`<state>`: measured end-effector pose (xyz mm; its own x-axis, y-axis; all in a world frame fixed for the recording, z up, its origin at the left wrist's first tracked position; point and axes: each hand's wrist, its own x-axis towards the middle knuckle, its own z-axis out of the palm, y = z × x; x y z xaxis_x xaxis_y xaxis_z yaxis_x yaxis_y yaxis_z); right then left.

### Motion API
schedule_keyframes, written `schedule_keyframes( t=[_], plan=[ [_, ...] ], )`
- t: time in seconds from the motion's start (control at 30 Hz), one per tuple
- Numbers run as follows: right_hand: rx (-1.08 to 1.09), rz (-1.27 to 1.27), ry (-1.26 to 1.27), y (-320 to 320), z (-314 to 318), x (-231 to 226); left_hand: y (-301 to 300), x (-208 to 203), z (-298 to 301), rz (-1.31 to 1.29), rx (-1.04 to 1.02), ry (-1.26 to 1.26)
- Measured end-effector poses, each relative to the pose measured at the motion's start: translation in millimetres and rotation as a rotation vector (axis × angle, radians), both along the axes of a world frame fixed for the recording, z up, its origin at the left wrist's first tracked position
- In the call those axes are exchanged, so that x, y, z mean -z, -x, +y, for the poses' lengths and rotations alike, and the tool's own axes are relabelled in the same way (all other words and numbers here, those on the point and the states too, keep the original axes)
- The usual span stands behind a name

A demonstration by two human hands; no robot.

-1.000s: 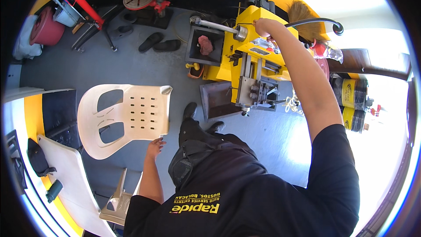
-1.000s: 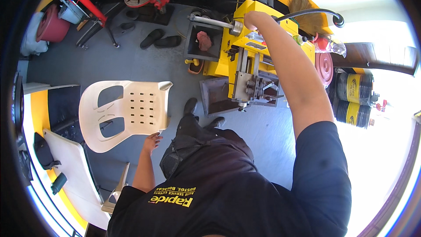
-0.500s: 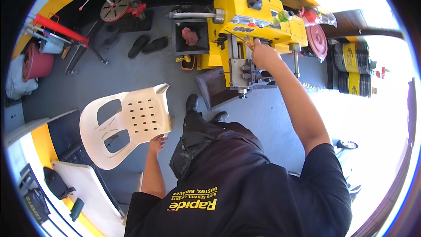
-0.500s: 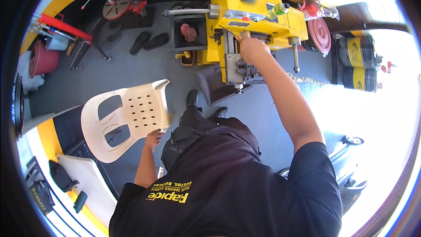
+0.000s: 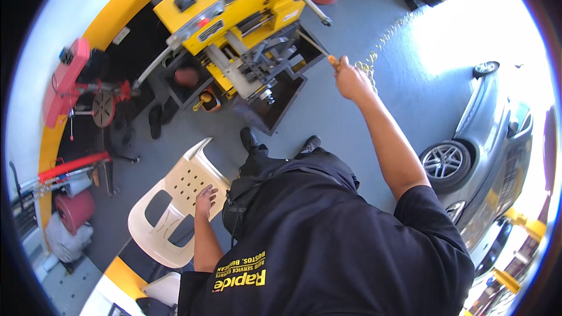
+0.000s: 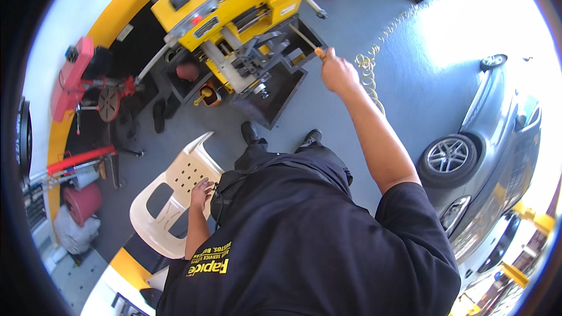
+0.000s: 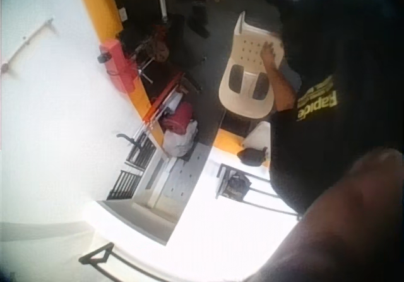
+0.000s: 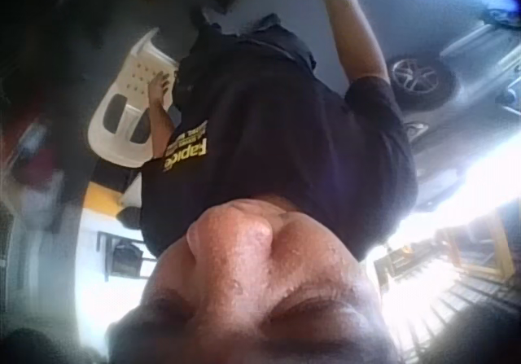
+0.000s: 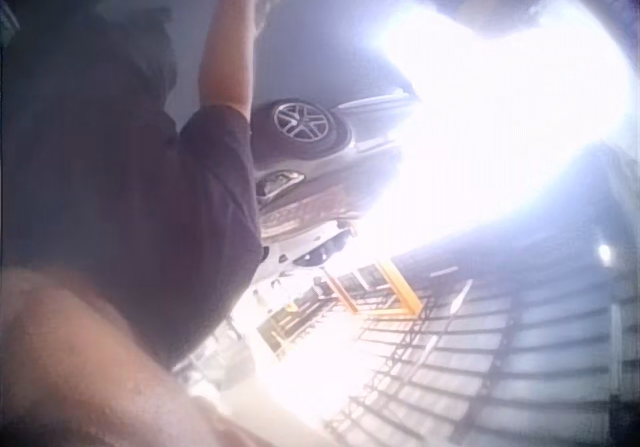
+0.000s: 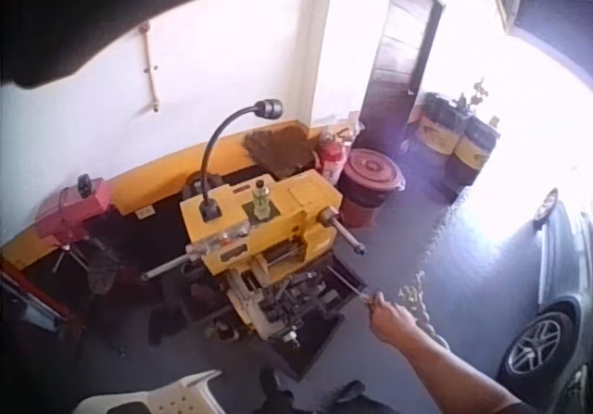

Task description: The person uses a coiled air hose with a nozzle to blow air onto a yellow tire machine and a red wheel balancer in a garage. They move around the equipment, directing the air stream at various parts of the machines to remove dust or debris.

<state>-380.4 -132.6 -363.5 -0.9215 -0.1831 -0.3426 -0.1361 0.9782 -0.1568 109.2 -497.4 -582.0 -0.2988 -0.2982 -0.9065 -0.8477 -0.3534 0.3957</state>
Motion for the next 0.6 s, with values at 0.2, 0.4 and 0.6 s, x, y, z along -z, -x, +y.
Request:
schedule_keyframes(
  t=[0.2,0.4,0.6],
  plan=[
    [-0.019,-0.106,0.120,-40.3,92.1,84.1,30.5,-32.5,65.2,-0.052,0.158,0.099],
    [0.016,-0.116,0.314,-34.0,144.7,102.1,60.7,-53.9,159.2,0.239,0.486,0.038],
    [0.059,-0.148,0.423,19.4,169.8,117.0,89.4,-68.7,185.1,0.123,0.542,0.107]
  ],
)
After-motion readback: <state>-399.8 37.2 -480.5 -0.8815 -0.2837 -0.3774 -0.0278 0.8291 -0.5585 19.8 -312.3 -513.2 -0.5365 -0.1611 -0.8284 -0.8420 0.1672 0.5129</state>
